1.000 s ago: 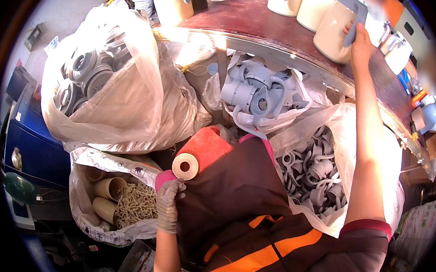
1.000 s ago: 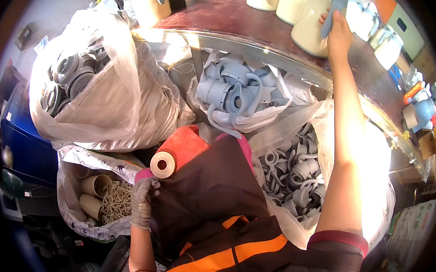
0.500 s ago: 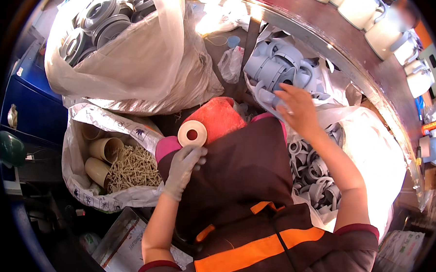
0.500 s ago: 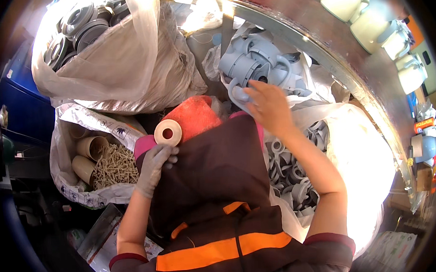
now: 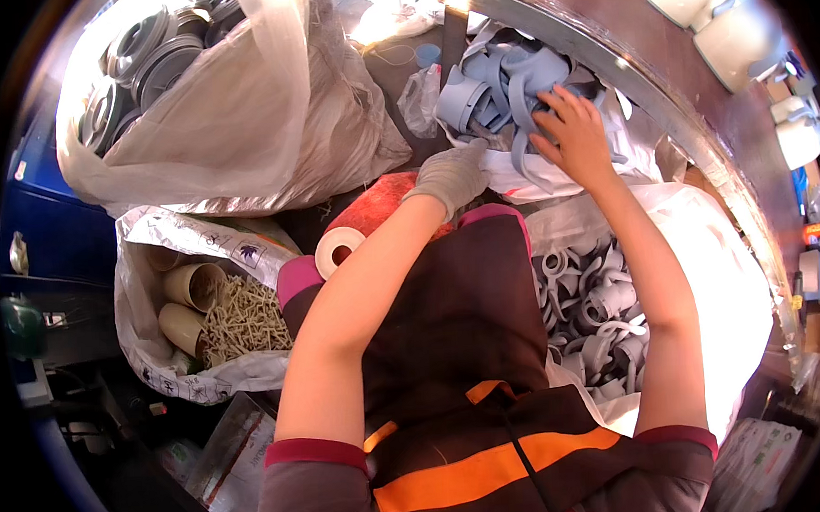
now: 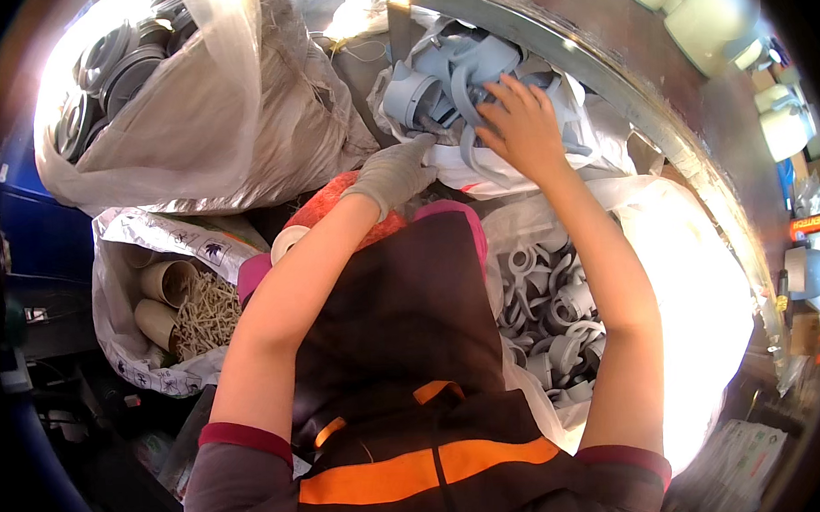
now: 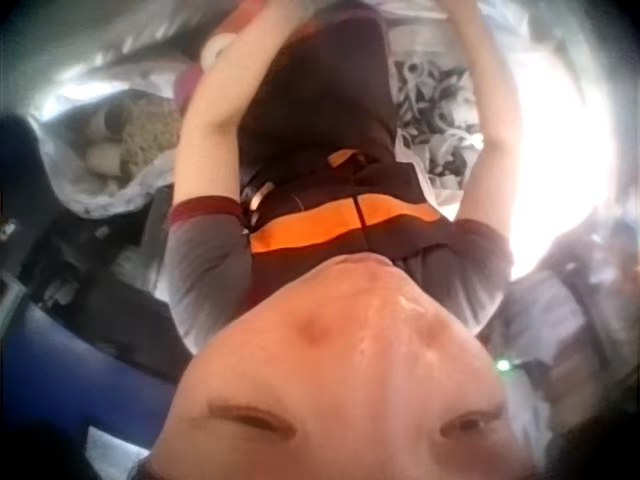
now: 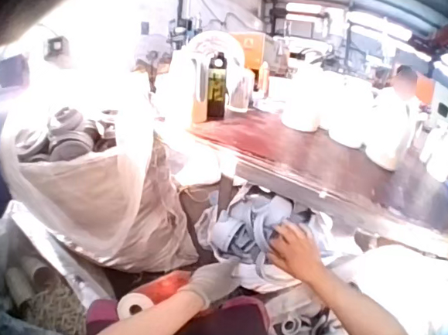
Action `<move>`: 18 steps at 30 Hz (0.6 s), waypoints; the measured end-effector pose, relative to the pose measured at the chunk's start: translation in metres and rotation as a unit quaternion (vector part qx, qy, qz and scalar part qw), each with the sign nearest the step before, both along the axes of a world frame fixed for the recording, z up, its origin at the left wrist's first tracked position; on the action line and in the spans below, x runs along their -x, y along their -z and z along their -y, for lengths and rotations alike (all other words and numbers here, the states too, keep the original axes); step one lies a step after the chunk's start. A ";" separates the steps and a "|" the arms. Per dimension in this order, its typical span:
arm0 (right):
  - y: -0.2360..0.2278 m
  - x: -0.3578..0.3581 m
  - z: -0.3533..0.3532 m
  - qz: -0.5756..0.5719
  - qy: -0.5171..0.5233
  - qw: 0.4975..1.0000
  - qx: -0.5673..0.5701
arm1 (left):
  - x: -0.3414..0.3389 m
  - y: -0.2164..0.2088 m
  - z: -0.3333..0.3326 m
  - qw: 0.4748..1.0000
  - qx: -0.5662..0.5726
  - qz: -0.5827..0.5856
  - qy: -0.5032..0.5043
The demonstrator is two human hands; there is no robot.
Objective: The person places internal glass liners and seals into thermal pitcher bodies and then screws on the bottom bases by hand.
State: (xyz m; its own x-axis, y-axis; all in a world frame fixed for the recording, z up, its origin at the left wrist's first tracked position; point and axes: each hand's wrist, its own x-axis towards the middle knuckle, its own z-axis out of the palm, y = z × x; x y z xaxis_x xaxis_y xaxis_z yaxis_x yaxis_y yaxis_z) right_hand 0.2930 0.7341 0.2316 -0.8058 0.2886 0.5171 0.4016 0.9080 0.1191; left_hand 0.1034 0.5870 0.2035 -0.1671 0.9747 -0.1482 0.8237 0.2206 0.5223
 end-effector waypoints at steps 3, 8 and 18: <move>0.001 0.014 -0.042 -0.015 0.018 0.998 -0.051 | 0.000 0.012 -0.012 0.999 -0.004 0.043 0.012; -0.016 0.034 -0.100 -0.143 0.034 0.960 0.239 | -0.010 0.021 -0.007 0.980 0.049 0.191 0.035; 0.026 0.049 -0.023 0.037 0.079 0.996 -0.023 | -0.015 0.002 0.037 0.985 -0.121 0.121 -0.014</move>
